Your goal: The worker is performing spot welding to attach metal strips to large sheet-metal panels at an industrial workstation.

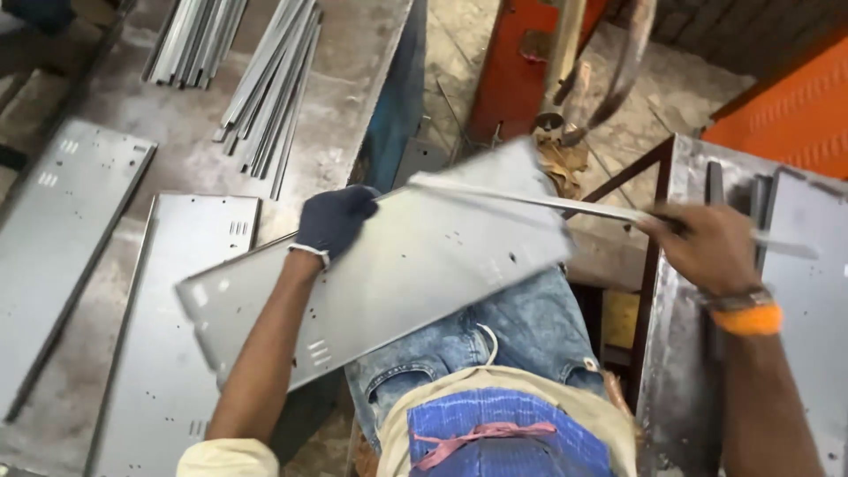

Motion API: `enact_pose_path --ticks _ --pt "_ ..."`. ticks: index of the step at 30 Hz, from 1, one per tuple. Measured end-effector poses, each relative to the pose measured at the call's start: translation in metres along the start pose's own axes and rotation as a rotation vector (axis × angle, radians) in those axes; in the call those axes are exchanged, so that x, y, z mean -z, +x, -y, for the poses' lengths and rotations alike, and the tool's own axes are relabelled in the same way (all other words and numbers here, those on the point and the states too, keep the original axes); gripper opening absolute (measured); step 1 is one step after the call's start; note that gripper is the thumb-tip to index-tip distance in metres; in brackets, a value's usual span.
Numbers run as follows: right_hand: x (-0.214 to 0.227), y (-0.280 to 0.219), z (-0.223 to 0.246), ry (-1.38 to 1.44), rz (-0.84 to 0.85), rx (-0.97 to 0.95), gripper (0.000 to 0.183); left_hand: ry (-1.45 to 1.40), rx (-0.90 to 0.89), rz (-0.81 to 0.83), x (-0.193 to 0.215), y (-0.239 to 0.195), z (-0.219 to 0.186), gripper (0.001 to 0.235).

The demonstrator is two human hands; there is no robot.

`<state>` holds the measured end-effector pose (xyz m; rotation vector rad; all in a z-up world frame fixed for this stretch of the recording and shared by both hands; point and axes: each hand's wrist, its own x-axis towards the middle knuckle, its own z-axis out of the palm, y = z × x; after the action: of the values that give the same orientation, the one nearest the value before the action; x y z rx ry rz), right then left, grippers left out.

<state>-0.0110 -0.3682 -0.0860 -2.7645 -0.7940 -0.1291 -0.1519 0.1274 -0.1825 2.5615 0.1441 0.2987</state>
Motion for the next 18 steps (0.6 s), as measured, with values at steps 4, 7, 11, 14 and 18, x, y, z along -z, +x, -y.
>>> enact_pose_path --ticks 4,7,11,14,18 --pt "-0.039 -0.052 -0.054 0.114 -0.077 -0.172 0.030 0.025 0.380 -0.128 0.033 -0.052 0.030 0.023" --pt "-0.083 -0.052 -0.027 0.299 -0.143 0.032 0.030 0.109 0.557 -0.228 0.045 -0.102 0.095 0.025" --pt "-0.089 -0.013 0.059 0.707 0.010 -0.101 0.028 0.089 0.700 -0.339 0.103 -0.176 0.138 0.027" --pt "-0.095 0.013 0.100 0.449 -0.052 0.000 0.028 0.061 0.759 -0.384 0.137 -0.217 0.175 0.037" --pt "-0.108 0.029 0.135 0.595 0.034 0.040 0.024 0.324 0.706 -0.366 0.155 -0.202 0.158 0.040"
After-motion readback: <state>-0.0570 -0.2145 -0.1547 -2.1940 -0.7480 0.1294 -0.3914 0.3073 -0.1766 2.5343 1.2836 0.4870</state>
